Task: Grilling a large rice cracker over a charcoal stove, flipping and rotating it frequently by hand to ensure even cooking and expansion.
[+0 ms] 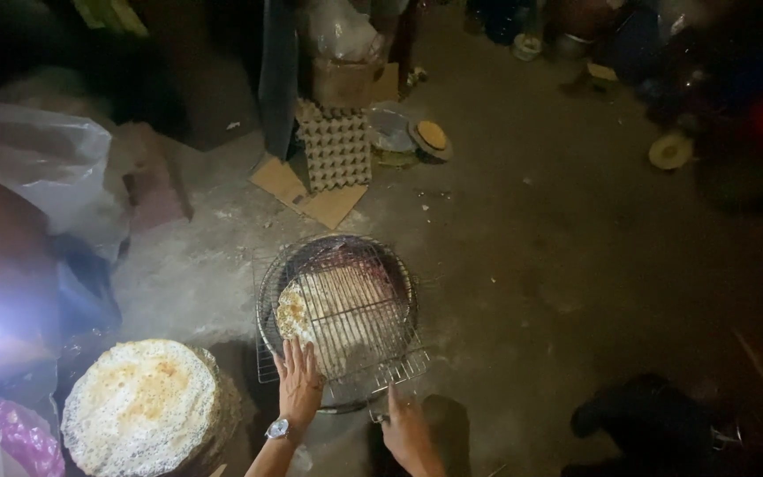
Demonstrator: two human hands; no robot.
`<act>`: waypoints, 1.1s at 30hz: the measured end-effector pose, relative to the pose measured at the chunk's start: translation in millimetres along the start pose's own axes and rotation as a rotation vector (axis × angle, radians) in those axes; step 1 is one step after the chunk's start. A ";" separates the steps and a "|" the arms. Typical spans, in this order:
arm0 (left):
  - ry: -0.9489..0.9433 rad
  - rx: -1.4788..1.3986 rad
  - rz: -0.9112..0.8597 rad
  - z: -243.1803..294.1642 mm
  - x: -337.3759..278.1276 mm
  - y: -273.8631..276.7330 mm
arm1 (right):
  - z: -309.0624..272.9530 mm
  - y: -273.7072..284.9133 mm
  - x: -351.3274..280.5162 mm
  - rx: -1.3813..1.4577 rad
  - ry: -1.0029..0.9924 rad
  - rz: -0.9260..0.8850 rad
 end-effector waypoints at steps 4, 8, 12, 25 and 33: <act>-0.104 -0.155 -0.068 3.8 18.2 15.0 | 2.8 71.5 -7.7 0.070 0.012 0.221; -0.229 -0.268 -0.023 14.2 50.7 60.7 | -9.4 173.5 -11.2 0.071 0.085 0.393; -0.326 -0.287 -0.039 15.6 99.3 65.3 | 6.5 209.6 21.4 0.161 0.153 0.501; 0.284 -0.997 0.151 59.0 85.0 217.1 | -36.6 360.8 43.9 0.307 0.160 0.658; 0.929 -1.415 0.191 -26.3 92.9 74.4 | -34.4 352.6 59.8 0.181 0.214 0.708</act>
Point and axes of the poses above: each hand's wrist, its own x-axis towards the middle knuckle, its own y-axis out of the back of the hand, z = x × y, the point moved 4 cm from there along x, towards the middle knuckle, and after that the axes turned 8 degrees about -x, right-handed, at the moved point
